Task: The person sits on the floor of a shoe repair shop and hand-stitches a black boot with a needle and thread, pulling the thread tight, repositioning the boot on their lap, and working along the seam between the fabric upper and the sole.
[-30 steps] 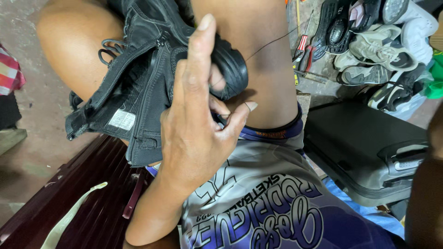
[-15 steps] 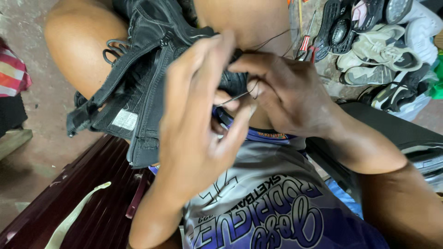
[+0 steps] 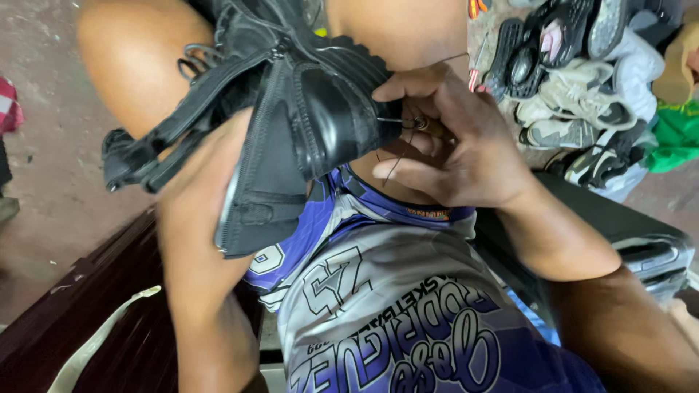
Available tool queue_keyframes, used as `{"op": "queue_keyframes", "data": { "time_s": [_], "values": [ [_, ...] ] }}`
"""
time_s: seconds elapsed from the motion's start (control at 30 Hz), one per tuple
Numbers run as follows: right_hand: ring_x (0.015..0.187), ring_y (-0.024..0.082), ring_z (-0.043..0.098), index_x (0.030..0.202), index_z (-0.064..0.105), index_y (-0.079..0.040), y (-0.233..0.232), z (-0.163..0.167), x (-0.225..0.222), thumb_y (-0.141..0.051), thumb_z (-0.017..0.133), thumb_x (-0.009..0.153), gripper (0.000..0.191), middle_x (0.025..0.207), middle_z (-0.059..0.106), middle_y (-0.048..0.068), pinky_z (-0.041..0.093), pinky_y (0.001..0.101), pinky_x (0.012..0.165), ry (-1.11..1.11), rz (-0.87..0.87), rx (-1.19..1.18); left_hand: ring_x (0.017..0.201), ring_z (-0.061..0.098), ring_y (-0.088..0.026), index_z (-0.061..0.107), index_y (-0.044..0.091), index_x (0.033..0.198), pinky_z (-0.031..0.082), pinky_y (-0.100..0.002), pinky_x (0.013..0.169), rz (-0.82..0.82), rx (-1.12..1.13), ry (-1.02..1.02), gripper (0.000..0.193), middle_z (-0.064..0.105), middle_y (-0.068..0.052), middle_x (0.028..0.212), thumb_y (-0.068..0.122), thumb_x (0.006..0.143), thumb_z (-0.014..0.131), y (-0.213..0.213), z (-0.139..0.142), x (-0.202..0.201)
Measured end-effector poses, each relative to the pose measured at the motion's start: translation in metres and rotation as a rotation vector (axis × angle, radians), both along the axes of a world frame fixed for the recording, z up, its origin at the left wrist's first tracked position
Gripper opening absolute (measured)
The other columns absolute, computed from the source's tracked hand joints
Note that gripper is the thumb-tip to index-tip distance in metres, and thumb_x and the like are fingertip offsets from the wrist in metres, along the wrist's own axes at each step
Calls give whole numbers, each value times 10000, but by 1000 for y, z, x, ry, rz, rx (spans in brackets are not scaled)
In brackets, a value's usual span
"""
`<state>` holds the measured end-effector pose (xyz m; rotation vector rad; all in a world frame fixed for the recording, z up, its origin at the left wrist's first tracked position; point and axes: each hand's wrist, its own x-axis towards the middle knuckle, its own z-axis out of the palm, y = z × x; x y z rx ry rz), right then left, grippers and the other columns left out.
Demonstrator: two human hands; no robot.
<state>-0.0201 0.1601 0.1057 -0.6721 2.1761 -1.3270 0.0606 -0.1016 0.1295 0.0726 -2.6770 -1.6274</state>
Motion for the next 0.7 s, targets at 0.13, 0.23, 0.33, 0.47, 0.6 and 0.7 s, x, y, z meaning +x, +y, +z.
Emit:
{"op": "queue_keyframes", "data": {
  "time_s": [0.13,0.23,0.33,0.47,0.6,0.7],
  "values": [
    [726,3,492,1366,523,-61,-13,-1,6,-124,937,893,632,879,532,-67,390,191,646,91,-82,-2,1064,719,-271,662,-6,1179,545,-307,937,-109,194,-112,317,711,-165,1183,104,881,666,3,-30,-23],
    [596,17,406,1341,562,-73,-10,-4,8,-159,974,869,633,751,443,-59,323,199,557,154,-124,55,1050,729,-309,690,-10,1164,570,-341,902,-201,-118,71,308,725,-161,1170,68,867,718,0,-56,-13],
    [568,34,382,1310,585,-75,-8,-8,9,-206,1003,844,640,711,411,-47,317,197,535,227,-142,88,997,736,-290,675,-30,1167,576,-344,852,-68,-27,-15,278,723,-146,1129,71,909,703,2,-63,-7],
    [609,43,390,1278,607,-73,-12,-10,10,-237,1003,840,614,705,429,-61,326,219,576,250,-152,146,888,714,-306,686,-19,1040,561,-363,789,2,-98,-128,169,677,-168,942,66,898,717,7,-43,-11],
    [609,28,380,1278,606,-55,-14,-8,8,-201,989,846,596,683,406,-71,325,208,573,201,-143,77,975,680,-356,647,-26,1119,543,-393,853,-173,43,88,249,643,-208,1048,74,895,692,-1,-32,-23],
    [624,21,357,1296,591,-26,-15,-7,8,-152,972,876,580,715,410,-64,308,187,577,93,-131,-11,1001,679,-367,638,-25,1138,540,-407,878,-269,67,76,290,646,-209,1083,100,882,697,-10,-42,-28]
  ]
}}
